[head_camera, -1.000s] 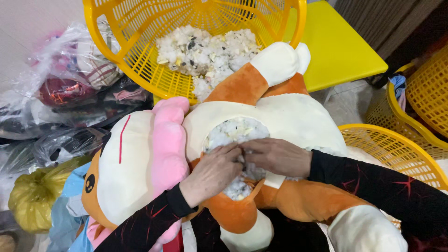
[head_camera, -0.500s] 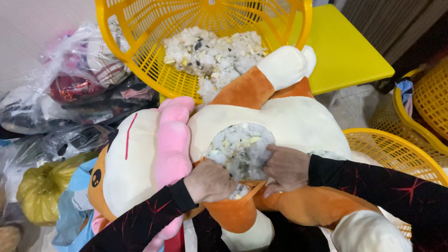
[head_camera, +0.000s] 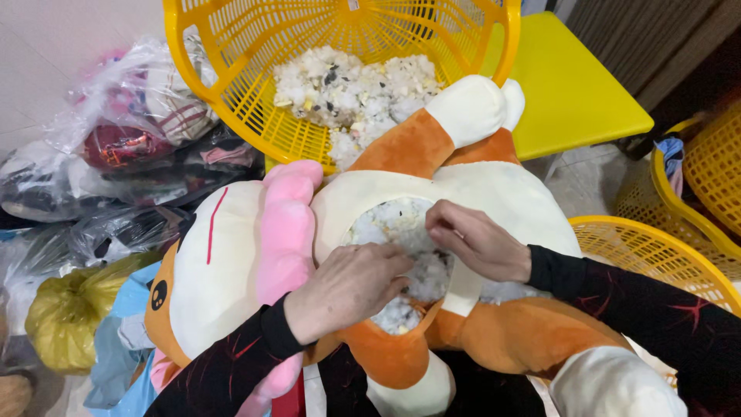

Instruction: The person repeatedly scoops white stuffing from a yellow basket and packs it into the torso opening of a large plush toy. The hands press and distribute the stuffing inside the toy's body throughout the clip.

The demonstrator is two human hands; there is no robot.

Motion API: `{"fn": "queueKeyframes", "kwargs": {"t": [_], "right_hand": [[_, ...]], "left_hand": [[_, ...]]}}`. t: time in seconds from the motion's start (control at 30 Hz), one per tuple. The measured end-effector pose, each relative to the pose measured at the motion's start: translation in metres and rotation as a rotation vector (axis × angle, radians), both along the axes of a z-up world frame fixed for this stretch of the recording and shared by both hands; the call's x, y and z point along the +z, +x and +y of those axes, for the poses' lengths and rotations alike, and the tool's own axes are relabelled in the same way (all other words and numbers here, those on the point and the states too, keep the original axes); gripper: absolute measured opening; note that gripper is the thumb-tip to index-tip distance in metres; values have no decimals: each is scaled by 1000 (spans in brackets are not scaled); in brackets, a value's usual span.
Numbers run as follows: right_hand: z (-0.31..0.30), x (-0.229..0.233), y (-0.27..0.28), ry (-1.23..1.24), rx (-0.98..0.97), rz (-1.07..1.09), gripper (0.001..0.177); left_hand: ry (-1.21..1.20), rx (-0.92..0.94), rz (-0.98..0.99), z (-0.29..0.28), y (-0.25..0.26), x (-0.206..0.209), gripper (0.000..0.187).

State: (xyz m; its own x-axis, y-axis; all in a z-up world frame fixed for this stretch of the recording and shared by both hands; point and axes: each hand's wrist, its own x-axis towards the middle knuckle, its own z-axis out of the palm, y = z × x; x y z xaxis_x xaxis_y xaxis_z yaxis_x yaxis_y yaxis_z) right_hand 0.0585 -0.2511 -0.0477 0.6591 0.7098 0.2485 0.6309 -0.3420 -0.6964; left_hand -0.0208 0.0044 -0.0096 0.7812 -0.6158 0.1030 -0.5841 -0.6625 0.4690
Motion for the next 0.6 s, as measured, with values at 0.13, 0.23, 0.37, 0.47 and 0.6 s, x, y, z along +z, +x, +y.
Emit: {"fn": "queueKeyframes", "kwargs": {"t": [0.13, 0.23, 0.37, 0.47, 0.6], "right_hand": [[-2, 2, 11, 40, -149, 138, 11], [-7, 7, 15, 98, -232, 318, 10], [-13, 19, 15, 122, -174, 218, 8], [-13, 17, 13, -10, -88, -100, 16], [4, -3, 11, -284, 170, -549, 46]], "left_hand": [[2, -199, -154, -24, -4, -9, 9], [83, -353, -179, -58, -2, -25, 7], [258, -278, -334, -67, 16, -35, 11], [365, -118, -415, -39, 23, -41, 23], [394, -44, -125, -12, 20, -57, 53]]}}
